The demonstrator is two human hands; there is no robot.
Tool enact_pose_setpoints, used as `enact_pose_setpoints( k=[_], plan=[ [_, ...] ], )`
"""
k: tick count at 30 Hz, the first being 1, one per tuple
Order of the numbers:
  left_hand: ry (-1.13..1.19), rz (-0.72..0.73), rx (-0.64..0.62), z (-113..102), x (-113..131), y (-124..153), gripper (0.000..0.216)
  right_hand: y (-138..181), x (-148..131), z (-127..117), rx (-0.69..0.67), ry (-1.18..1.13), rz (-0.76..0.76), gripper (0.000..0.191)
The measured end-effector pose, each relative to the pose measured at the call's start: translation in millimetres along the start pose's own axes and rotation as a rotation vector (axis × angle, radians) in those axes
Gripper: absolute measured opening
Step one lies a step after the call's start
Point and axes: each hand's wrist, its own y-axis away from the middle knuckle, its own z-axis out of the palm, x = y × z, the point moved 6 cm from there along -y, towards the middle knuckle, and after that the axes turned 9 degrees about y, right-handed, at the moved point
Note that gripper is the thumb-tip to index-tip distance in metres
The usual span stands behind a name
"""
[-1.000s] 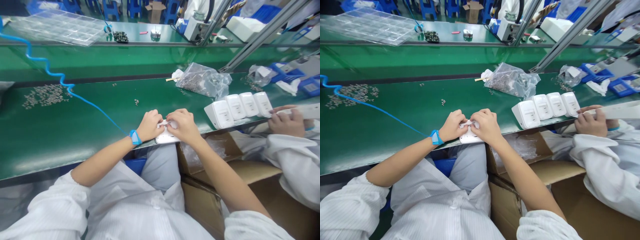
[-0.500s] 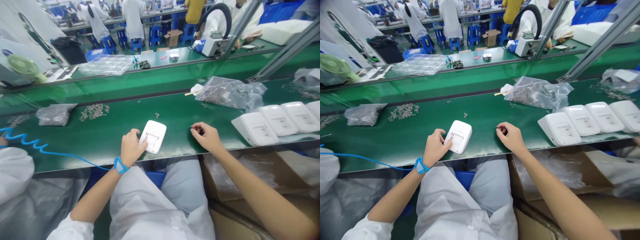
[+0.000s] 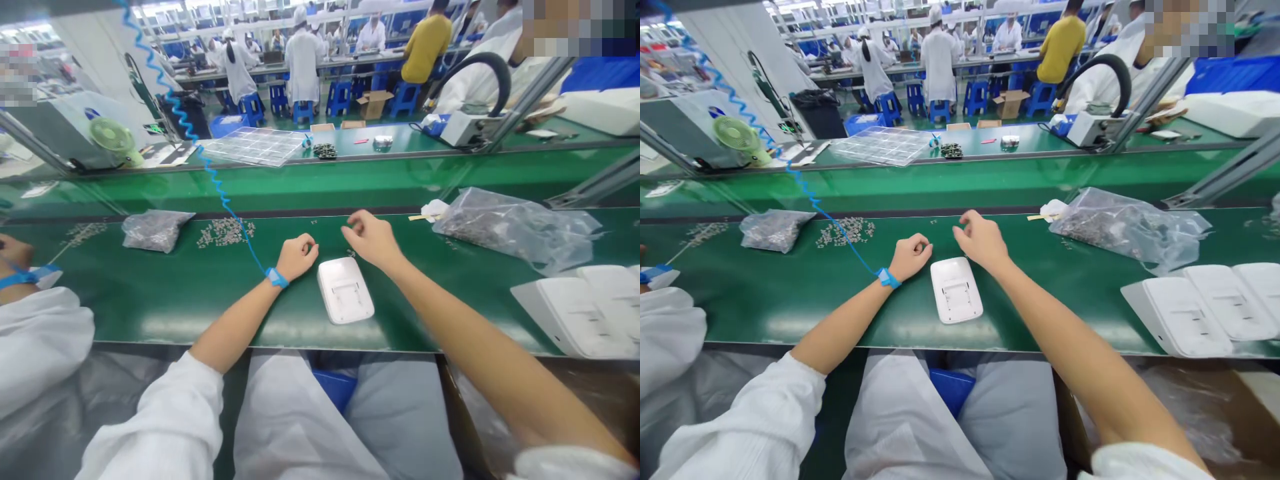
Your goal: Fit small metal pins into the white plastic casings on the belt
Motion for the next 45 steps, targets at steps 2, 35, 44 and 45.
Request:
enact_pose_setpoints(
  k=[2, 35, 44, 45],
  plan=[
    [0.012, -0.007, 0.022, 1, -7, -5, 0.017, -39, -28, 26, -0.067, 0.036, 0.051, 0.029],
    [-0.027, 0.459, -0.441, 15, 22, 30, 0.033, 79, 8, -9, 0.094, -0.621, 0.225, 0.008],
    [-0.163, 0.441, -0.292, 11, 18, 29, 0.027, 104, 16, -19, 0.232, -0.609, 0.273, 0.01],
    [-0.177, 0.431, -0.285, 11, 18, 29, 0.027, 107, 16, -17, 0.238, -0.645, 0.287, 0.012]
  ],
)
